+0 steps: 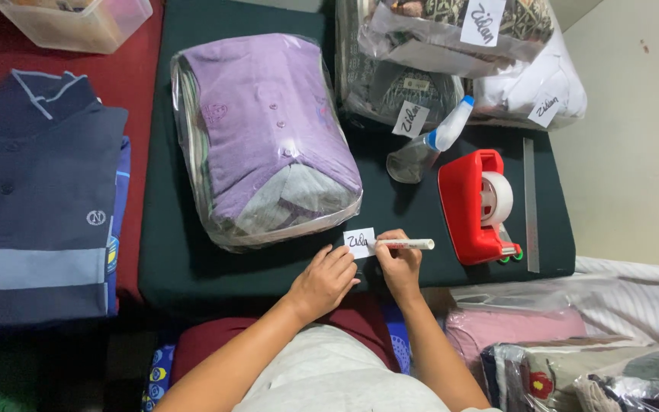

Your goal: Packaging folded clothes into plastic bags and labeling them for order fulfillment.

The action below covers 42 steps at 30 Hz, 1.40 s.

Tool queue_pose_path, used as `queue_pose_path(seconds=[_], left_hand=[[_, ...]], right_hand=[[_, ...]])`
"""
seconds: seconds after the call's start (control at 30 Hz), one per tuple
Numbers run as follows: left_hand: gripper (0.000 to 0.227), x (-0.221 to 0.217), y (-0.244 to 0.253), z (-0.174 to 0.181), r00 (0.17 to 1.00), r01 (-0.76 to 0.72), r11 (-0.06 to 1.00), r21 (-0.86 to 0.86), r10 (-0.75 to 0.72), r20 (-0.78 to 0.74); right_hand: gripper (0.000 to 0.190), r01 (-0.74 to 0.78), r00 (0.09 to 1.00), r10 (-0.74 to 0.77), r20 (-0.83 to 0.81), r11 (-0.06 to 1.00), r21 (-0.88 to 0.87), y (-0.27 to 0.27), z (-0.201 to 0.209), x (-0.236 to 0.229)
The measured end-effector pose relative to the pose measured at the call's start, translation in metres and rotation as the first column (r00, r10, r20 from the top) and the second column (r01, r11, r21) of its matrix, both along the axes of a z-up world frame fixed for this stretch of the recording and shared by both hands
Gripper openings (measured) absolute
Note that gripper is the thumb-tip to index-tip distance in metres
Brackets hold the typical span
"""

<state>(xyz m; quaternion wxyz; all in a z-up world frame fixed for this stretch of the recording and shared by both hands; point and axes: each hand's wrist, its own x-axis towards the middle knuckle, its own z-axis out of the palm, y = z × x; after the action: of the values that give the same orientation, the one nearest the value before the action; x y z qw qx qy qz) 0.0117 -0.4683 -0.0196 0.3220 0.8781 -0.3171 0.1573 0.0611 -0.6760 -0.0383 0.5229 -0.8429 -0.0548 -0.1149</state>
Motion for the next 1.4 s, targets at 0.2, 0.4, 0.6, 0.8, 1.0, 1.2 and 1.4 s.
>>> queue_pose_path(seconds=[0.2,0.4,0.6,0.8,1.0,1.2,1.4], left_hand=[[0.025,-0.001,0.0,-0.001,1.0,-0.013,1.0,-0.009,0.013,0.027],[0.026,0.0,0.0,-0.001,0.999,-0.013,1.0,-0.02,0.014,0.044],[0.024,0.0,0.0,-0.002,0.999,-0.006,1.0,-0.024,0.007,0.034],[0.024,0.0,0.001,-0.001,1.0,0.002,1.0,-0.025,-0.002,0.03],[0.028,0.0,0.005,0.001,1.0,-0.007,0.972,-0.236,0.007,-0.002],[0.027,-0.004,0.005,0.002,0.998,-0.022,0.925,-0.379,-0.003,-0.065],[0.026,-0.011,0.007,0.008,0.999,-0.001,0.942,-0.336,-0.011,-0.035]], right_hand=[[0.008,0.019,0.999,-0.017,-0.029,0.997,0.071,0.0,0.003,-0.002],[0.006,0.086,0.995,-0.084,-0.06,0.996,0.031,-0.002,-0.001,-0.002],[0.01,0.027,0.997,-0.016,-0.079,0.99,0.136,-0.002,-0.006,-0.001],[0.012,-0.054,0.991,0.045,-0.123,0.997,-0.064,0.006,0.002,0.003],[0.013,0.08,0.968,0.066,-0.243,0.834,0.545,-0.035,-0.019,-0.019],[0.012,-0.099,0.965,0.186,-0.183,0.91,0.402,-0.015,0.027,-0.048],[0.01,-0.247,0.938,0.317,-0.138,0.894,0.373,-0.006,0.026,-0.053]])
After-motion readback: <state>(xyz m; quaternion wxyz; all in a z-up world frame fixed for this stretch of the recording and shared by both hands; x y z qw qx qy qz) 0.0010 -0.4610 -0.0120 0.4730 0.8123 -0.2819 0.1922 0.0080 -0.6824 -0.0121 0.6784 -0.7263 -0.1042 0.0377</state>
